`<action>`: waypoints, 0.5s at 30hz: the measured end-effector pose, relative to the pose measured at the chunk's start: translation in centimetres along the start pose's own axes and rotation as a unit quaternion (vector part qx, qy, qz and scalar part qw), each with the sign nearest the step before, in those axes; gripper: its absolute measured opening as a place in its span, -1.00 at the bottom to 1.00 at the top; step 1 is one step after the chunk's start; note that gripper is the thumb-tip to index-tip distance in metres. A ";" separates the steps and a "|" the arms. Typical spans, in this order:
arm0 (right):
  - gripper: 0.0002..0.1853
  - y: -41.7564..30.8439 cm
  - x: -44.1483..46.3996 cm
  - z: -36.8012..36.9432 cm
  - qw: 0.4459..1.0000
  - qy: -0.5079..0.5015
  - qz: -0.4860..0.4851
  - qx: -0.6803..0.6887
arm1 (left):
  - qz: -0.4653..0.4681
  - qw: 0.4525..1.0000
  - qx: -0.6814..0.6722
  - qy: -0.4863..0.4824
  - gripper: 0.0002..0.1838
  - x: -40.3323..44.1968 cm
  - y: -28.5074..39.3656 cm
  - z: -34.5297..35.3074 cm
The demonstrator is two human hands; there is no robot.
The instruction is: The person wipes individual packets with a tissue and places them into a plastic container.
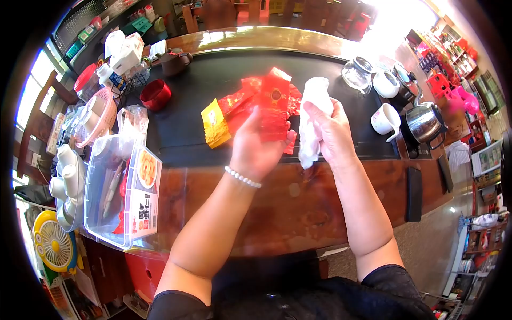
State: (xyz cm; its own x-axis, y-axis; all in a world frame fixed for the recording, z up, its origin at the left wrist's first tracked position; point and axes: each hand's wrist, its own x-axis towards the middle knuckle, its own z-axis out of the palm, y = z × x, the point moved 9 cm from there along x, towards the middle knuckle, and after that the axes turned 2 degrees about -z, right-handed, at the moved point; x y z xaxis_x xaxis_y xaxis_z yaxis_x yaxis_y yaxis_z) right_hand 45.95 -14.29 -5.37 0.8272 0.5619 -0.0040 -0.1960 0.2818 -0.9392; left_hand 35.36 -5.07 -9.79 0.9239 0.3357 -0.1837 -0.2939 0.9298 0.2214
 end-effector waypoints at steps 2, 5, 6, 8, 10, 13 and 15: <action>-0.54 0.2 0.1 0.1 0.995 -0.002 -0.023 0.093 | 0.005 0.999 -0.018 -0.033 -0.60 -0.2 -0.2 1.2; -0.55 -0.1 -0.3 0.5 0.986 -0.033 -0.155 -0.055 | 0.005 0.998 -0.020 -0.067 -0.58 -0.3 -0.6 1.8; -0.62 -0.3 -1.4 1.6 0.984 -0.046 -0.157 -0.066 | 0.006 0.998 -0.015 -0.065 -0.59 -0.2 -0.8 1.9; -0.69 -2.4 -3.3 4.2 0.896 -0.108 -0.325 -0.282 | 0.009 0.995 -0.007 -0.100 -0.61 -0.2 -0.8 2.1; -0.70 -2.6 -5.5 6.7 0.820 -0.146 -0.404 -0.379 | 0.013 0.985 0.000 -0.172 -0.65 -0.2 -0.5 2.1; -0.71 -1.8 -6.3 8.0 0.844 -0.206 -0.359 -0.341 | 0.044 0.984 0.012 -0.170 -0.69 0.1 0.6 1.3; -0.74 -1.9 -6.6 8.5 0.821 -0.229 -0.381 -0.358 | 0.020 0.974 -0.036 -0.221 -0.70 0.5 0.8 1.6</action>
State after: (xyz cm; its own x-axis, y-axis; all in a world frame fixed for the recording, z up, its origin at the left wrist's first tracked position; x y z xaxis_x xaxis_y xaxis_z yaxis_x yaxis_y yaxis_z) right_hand 36.39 -11.94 -0.64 0.2496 0.7139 0.6543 0.7820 0.2499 -0.5710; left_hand 35.96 -4.40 -8.20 0.9219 0.2895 0.2577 -0.3338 0.9309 0.1485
